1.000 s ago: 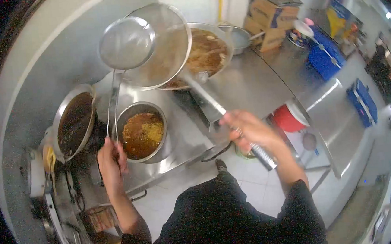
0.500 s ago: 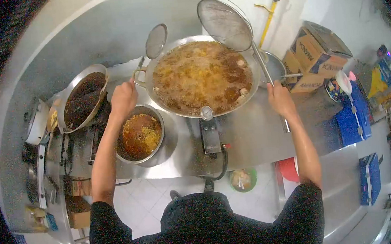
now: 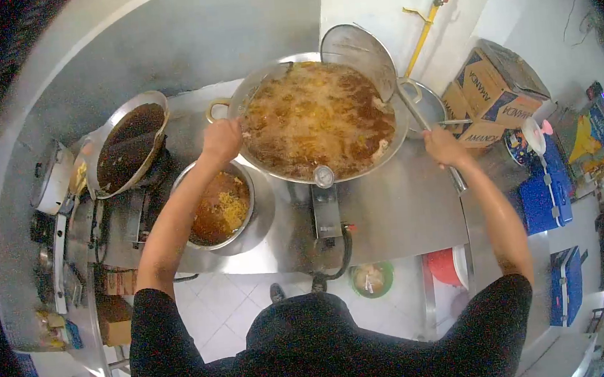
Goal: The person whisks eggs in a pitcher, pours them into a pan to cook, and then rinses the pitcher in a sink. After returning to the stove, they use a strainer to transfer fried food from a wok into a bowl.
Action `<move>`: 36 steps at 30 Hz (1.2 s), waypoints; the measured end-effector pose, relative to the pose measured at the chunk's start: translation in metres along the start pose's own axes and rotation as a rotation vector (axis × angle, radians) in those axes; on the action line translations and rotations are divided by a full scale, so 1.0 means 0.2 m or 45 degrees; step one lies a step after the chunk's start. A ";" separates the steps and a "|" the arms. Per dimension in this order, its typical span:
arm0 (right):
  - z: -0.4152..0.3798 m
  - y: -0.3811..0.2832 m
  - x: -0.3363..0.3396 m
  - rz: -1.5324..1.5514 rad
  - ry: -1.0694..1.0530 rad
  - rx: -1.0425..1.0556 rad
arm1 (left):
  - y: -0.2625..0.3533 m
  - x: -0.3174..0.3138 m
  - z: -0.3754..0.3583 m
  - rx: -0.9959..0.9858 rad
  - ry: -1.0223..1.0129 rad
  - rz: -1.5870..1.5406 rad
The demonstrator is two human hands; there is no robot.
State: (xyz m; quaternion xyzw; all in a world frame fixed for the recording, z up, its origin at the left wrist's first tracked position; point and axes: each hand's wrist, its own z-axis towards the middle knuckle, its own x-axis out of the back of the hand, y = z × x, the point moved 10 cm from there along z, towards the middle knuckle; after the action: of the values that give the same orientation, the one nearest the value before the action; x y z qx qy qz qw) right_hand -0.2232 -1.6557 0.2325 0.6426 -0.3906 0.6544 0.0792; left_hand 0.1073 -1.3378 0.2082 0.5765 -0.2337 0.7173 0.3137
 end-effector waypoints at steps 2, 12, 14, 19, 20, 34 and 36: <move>-0.03 -0.04 -0.01 -0.012 -0.025 -0.013 | 0.04 0.00 -0.02 -0.056 -0.019 0.047; -0.18 -0.20 -0.01 -0.388 0.427 0.122 | -0.09 -0.01 -0.12 -0.027 0.025 -0.150; -0.21 -0.25 -0.03 -0.353 0.427 0.088 | -0.09 0.04 -0.15 -0.102 0.067 -0.102; -0.17 -0.20 -0.10 -0.289 0.521 -0.044 | -0.15 0.06 -0.18 -0.026 0.079 -0.173; -0.16 -0.21 -0.09 -0.294 0.518 -0.045 | -0.15 0.06 -0.19 -0.024 0.077 -0.177; -0.10 -0.03 -0.23 -0.370 0.466 0.165 | -0.11 0.10 -0.22 0.037 0.009 -0.141; -0.17 -0.12 -0.22 -0.200 0.289 0.028 | -0.11 0.11 -0.23 0.045 0.016 -0.138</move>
State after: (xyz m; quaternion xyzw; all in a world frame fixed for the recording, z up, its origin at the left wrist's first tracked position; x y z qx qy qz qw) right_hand -0.2277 -1.6006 0.2075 0.5938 -0.3203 0.7190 0.1670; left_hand 0.0890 -1.2872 0.2191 0.5893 -0.1873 0.7069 0.3434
